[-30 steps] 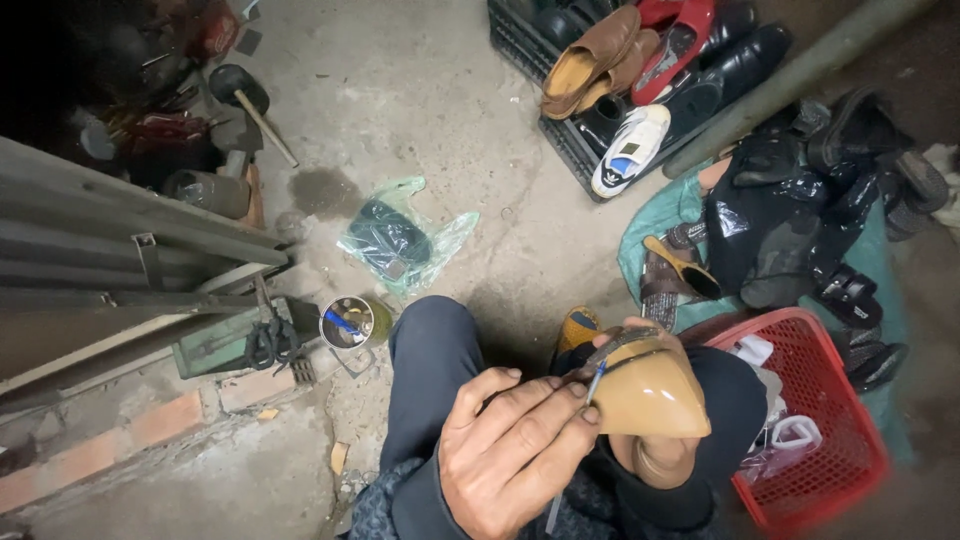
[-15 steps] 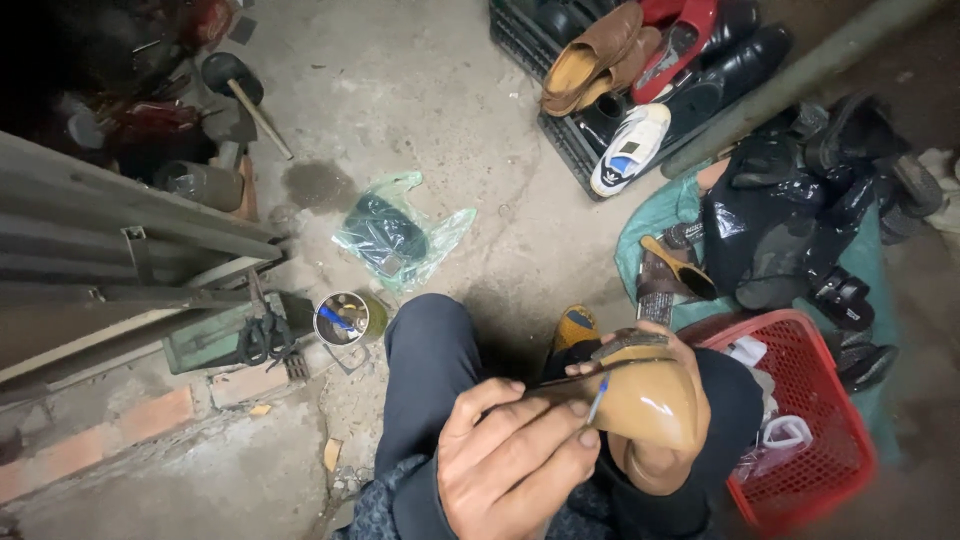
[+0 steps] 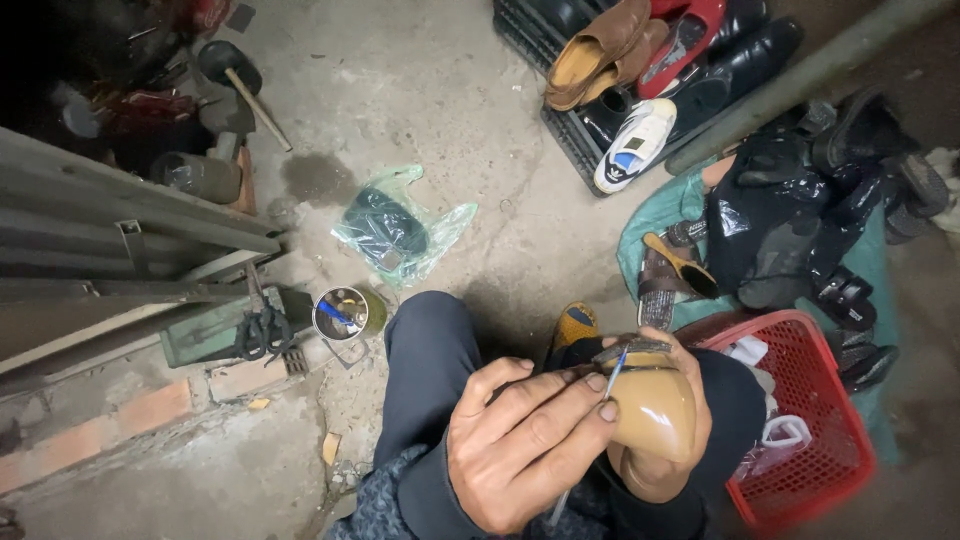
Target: Repairing a beige high-heeled shoe by trimming material with scissors and sanding the heel.
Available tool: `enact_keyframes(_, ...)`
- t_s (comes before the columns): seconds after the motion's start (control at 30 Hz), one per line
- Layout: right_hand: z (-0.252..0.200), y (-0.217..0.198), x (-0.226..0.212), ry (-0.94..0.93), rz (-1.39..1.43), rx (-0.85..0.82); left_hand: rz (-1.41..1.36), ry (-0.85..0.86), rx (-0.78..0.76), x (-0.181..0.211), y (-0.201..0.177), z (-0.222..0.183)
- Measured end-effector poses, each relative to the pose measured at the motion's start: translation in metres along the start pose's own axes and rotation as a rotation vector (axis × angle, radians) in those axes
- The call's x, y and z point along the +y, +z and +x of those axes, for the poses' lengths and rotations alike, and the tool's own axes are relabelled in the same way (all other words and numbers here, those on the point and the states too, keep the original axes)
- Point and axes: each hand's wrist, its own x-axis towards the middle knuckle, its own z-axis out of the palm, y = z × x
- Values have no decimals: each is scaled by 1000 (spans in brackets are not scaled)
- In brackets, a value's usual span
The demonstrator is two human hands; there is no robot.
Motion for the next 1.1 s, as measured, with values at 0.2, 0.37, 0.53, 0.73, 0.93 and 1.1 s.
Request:
enact_keyframes(0.2, 10, 14, -6, -176, -148, 4, -29, -46, 13, -2, 1, 1)
enact_keyframes(0.37, -3, 19, 8, -103, 58, 62, -39, -27, -35, -5, 1, -2)
enact_keyframes(0.53, 13, 13, -1, -138, -66, 32, -52, -16, -7, -13, 4, -3)
enact_keyframes(0.73, 10, 9, 1, -131, -137, -15, -62, -16, 16, -13, -1, 2)
enact_keyframes(0.93, 8, -2, 11, 67, -51, 206, -83, -8, 9, -19, 3, -2)
enact_keyframes(1.1, 13, -29, 11, 299, 132, 199, -62, -74, 52, -16, 2, -4)
